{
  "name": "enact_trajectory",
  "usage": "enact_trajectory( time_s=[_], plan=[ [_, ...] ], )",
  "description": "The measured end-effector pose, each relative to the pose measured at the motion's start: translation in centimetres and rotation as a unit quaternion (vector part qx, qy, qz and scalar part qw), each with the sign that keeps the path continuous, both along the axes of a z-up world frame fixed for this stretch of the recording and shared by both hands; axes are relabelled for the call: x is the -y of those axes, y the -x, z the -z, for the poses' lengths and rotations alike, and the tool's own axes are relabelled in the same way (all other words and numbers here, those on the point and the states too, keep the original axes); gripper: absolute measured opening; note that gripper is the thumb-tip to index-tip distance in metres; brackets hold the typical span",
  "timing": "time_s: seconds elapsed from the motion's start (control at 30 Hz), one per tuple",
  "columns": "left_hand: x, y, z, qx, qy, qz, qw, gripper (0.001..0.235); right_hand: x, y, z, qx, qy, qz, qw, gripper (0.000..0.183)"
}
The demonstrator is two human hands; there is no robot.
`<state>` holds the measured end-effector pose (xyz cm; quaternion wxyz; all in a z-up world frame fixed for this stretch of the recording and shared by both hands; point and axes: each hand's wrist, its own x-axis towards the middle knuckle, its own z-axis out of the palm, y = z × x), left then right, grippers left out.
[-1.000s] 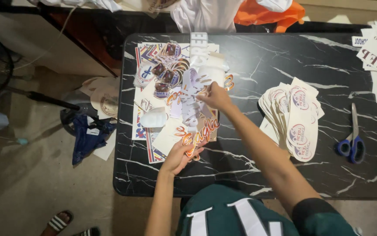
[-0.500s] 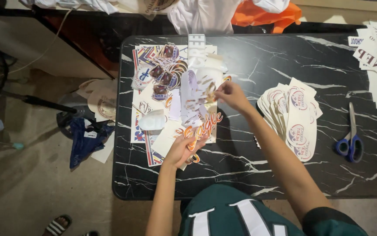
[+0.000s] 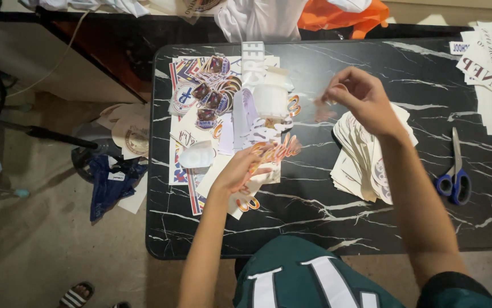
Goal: The person sorts through a pile of various stickers on a table, picking up and separating them into different groups. They handle the stickers by hand, moving them from one pile to another and occasionally placing them on the table surface.
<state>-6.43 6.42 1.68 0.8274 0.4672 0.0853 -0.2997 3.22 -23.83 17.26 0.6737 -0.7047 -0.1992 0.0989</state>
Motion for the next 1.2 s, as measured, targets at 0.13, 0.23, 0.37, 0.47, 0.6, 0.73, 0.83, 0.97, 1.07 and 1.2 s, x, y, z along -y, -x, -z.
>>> enact_trajectory(
  time_s=[0.13, 0.23, 0.37, 0.47, 0.6, 0.73, 0.83, 0.97, 1.07, 1.2],
  plan=[
    [1.6, -0.8, -1.6, 0.017, 0.12, 0.049, 0.991, 0.054, -2.6, 2.5, -5.4, 0.016, 0.148, -0.123, 0.981, 0.018],
    [3.1, -0.6, -5.8, 0.002, 0.148, 0.06, 0.987, 0.053, -4.8, 3.6, -5.8, 0.065, 0.269, -0.198, 0.94, 0.019],
    [3.8, 0.4, -2.5, 0.003, 0.22, 0.084, 0.972, 0.047, -7.0, 4.3, -5.6, 0.043, 0.386, -0.251, 0.887, 0.019],
    [4.2, 1.2, -4.7, 0.022, 0.235, 0.111, 0.965, 0.051, -8.2, 5.1, -5.9, -0.048, 0.414, -0.249, 0.874, 0.019],
    [4.4, 2.2, -8.0, 0.019, 0.225, 0.105, 0.968, 0.06, -9.5, 5.7, -6.6, -0.025, 0.489, -0.222, 0.843, 0.028],
    [4.5, 3.0, -4.5, 0.023, 0.221, 0.098, 0.97, 0.056, -8.0, 5.2, -1.4, 0.142, 0.457, -0.218, 0.85, 0.029],
    [4.5, 3.0, -2.8, 0.019, 0.223, 0.082, 0.971, 0.06, -6.5, 2.7, 0.1, 0.142, 0.407, -0.211, 0.878, 0.033],
    [3.5, 4.6, -1.0, -0.034, 0.199, 0.033, 0.979, 0.062, -4.7, -2.2, 7.5, 0.103, 0.421, -0.07, 0.899, 0.027],
    [3.1, 5.5, 2.1, -0.066, 0.197, -0.022, 0.978, 0.061, -6.8, -2.3, 13.0, 0.091, 0.456, -0.072, 0.882, 0.036],
    [2.4, 5.6, 7.0, -0.117, 0.159, -0.132, 0.971, 0.061, -10.4, 0.5, 19.1, 0.19, 0.527, -0.065, 0.826, 0.056]
  ],
)
